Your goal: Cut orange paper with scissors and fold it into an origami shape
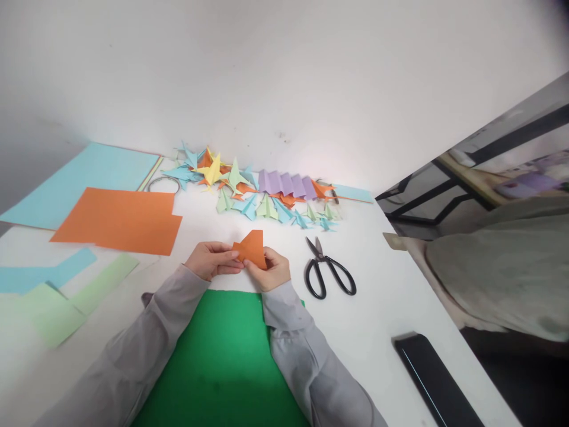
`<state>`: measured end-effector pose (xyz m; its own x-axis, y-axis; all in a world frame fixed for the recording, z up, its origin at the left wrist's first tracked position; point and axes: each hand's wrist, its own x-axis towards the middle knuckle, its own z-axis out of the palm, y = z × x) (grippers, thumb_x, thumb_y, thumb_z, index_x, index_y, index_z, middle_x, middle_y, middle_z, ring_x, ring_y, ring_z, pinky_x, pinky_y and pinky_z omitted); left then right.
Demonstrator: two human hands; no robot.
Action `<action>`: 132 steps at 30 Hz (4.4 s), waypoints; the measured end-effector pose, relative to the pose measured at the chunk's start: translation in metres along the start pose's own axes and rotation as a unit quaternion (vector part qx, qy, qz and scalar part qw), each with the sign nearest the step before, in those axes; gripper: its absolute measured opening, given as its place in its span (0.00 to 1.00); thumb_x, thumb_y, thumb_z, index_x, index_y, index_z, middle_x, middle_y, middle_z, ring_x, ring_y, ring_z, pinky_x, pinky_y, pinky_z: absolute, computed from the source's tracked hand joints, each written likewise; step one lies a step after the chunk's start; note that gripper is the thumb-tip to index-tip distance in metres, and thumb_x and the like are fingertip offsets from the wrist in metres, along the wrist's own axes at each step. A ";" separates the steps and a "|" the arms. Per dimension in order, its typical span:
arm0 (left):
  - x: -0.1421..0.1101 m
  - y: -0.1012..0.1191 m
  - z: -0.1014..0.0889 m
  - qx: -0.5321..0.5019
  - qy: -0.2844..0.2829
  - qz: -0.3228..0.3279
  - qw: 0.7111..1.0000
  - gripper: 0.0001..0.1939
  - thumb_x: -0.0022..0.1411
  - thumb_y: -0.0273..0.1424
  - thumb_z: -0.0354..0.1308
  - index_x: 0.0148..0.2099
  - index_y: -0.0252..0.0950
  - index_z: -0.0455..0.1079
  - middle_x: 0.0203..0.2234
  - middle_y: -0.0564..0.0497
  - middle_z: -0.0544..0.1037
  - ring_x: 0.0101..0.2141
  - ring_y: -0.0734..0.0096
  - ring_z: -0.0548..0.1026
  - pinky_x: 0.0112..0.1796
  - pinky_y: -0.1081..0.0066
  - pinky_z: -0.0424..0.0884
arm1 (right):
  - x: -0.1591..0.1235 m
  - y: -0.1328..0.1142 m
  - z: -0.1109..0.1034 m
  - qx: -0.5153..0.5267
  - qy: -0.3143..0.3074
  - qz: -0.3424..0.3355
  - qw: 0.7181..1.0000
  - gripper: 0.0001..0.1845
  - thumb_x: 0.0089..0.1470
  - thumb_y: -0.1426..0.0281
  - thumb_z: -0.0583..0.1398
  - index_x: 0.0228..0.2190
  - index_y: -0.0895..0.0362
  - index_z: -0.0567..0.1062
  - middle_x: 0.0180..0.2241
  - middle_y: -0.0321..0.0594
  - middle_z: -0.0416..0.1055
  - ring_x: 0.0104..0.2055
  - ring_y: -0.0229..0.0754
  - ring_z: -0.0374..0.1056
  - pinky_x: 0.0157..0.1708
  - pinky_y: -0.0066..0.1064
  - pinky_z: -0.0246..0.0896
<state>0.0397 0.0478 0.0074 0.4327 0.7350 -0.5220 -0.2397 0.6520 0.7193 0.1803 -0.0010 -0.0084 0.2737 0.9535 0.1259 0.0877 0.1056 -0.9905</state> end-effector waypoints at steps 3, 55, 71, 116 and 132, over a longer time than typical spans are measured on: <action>0.000 -0.001 0.000 0.015 0.007 0.013 1.000 0.13 0.37 0.25 0.69 0.27 0.26 0.72 0.19 0.43 0.78 0.23 0.65 0.77 0.27 0.73 0.76 | -0.001 0.001 0.000 -0.019 0.001 -0.004 1.000 0.08 0.37 0.68 0.62 0.23 0.58 0.73 0.21 0.36 0.72 0.22 0.37 0.64 0.22 0.28 0.60; -0.006 0.005 0.008 0.019 -0.025 -0.001 0.999 0.09 0.39 0.25 0.68 0.25 0.25 0.73 0.17 0.43 0.76 0.21 0.67 0.76 0.26 0.70 0.75 | -0.003 0.006 0.000 -0.126 0.043 -0.072 0.988 0.08 0.40 0.67 0.62 0.27 0.56 0.76 0.25 0.38 0.74 0.24 0.39 0.67 0.25 0.30 0.64; -0.005 0.004 0.008 0.006 0.020 0.002 1.000 0.08 0.40 0.23 0.68 0.24 0.24 0.72 0.18 0.43 0.77 0.21 0.68 0.76 0.25 0.74 0.75 | 0.002 0.004 0.004 0.026 0.057 0.001 0.998 0.15 0.36 0.65 0.65 0.29 0.58 0.72 0.27 0.39 0.75 0.27 0.40 0.70 0.28 0.32 0.67; -0.005 0.007 0.005 -0.026 0.006 -0.003 1.000 0.07 0.41 0.20 0.66 0.27 0.25 0.72 0.20 0.46 0.78 0.19 0.73 0.75 0.18 0.79 0.72 | 0.007 0.006 0.006 0.220 0.009 0.112 0.969 0.12 0.38 0.63 0.66 0.17 0.60 0.73 0.15 0.36 0.71 0.13 0.32 0.62 0.12 0.23 0.58; -0.002 0.002 0.006 -0.039 0.012 0.031 0.999 0.16 0.29 0.22 0.71 0.25 0.26 0.72 0.16 0.48 0.76 0.17 0.73 0.74 0.17 0.80 0.71 | 0.009 0.010 0.007 0.231 -0.021 0.108 0.967 0.15 0.36 0.60 0.67 0.22 0.60 0.74 0.15 0.35 0.71 0.15 0.32 0.64 0.15 0.23 0.60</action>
<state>0.0434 0.0466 0.0130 0.3951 0.7775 -0.4893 -0.3319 0.6175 0.7131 0.1774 0.0106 -0.0173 0.1984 0.9768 -0.0803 -0.4078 0.0078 -0.9131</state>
